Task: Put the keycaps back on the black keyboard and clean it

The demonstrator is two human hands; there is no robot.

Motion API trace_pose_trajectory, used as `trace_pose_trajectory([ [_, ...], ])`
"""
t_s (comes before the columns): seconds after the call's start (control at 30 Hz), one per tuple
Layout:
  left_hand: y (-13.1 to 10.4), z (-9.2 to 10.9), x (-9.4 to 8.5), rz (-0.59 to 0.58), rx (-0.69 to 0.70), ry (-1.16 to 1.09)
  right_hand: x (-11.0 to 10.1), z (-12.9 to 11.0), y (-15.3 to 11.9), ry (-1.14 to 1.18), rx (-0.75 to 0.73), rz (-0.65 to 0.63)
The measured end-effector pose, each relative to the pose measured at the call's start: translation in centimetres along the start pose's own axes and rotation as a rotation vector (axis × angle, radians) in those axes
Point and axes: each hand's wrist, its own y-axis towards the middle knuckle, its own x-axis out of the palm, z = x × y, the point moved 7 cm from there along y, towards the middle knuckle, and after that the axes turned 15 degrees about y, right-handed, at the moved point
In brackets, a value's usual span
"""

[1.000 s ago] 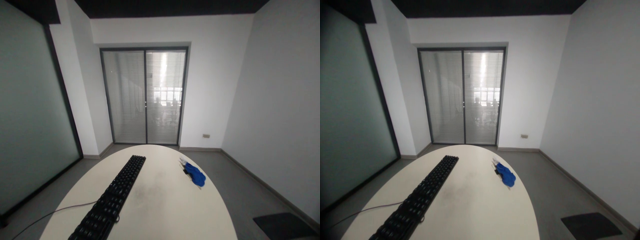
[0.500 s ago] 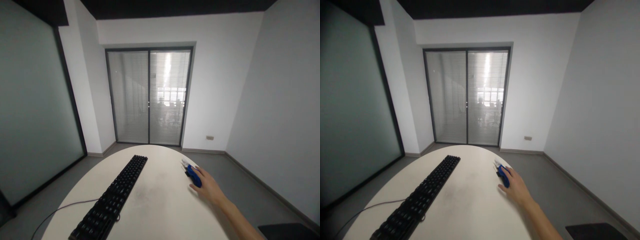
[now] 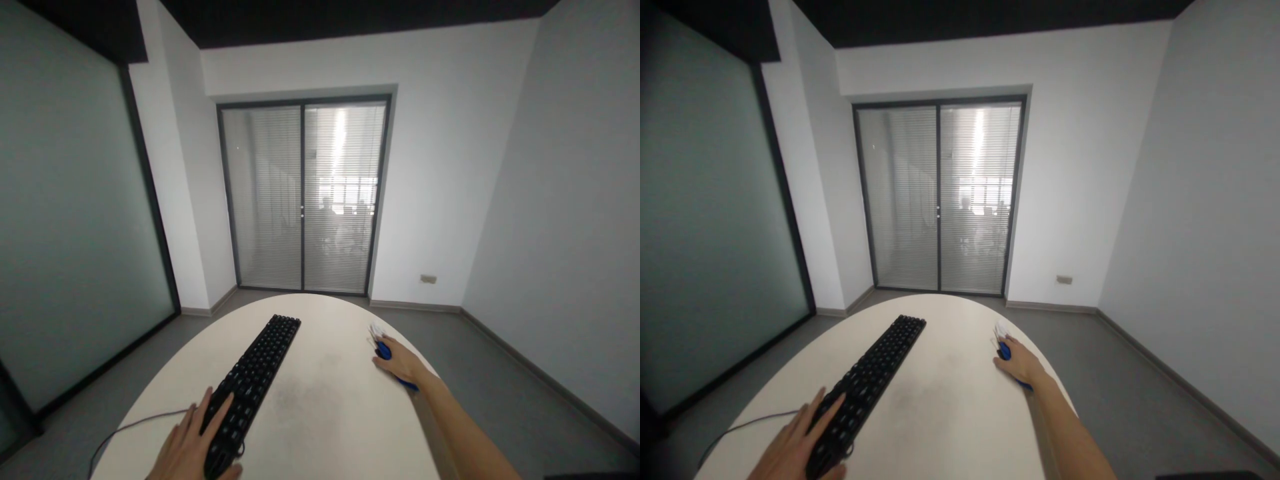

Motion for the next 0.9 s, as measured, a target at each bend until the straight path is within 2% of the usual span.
trace_pose_trajectory([
  [0.07, -0.2, 1.1, 1.2, -0.052, -0.069, 0.027, 0.3, -0.6, -0.4, 0.001, -0.037, -0.004],
  [0.2, 0.0, 1.1, 1.4, 0.000, -0.077, 0.056, 1.6, -2.7, -1.1, 0.005, -0.098, -0.008],
  [0.3, 1.0, -0.1, 0.8, 0.030, -0.083, 0.077, 3.4, -4.9, -1.4, 0.013, -0.135, -0.022],
  [0.57, 5.1, -4.4, -0.6, 0.006, -0.068, 0.093, 8.0, -11.4, -1.7, 0.047, -0.170, -0.013],
  [0.73, 6.5, -6.1, -0.5, -0.005, -0.053, 0.078, 11.4, -16.7, -1.9, 0.083, -0.209, -0.040],
  [0.9, 6.8, -6.5, -0.7, 0.013, -0.110, 0.063, 16.7, -23.4, -1.6, 0.107, -0.267, -0.115],
])
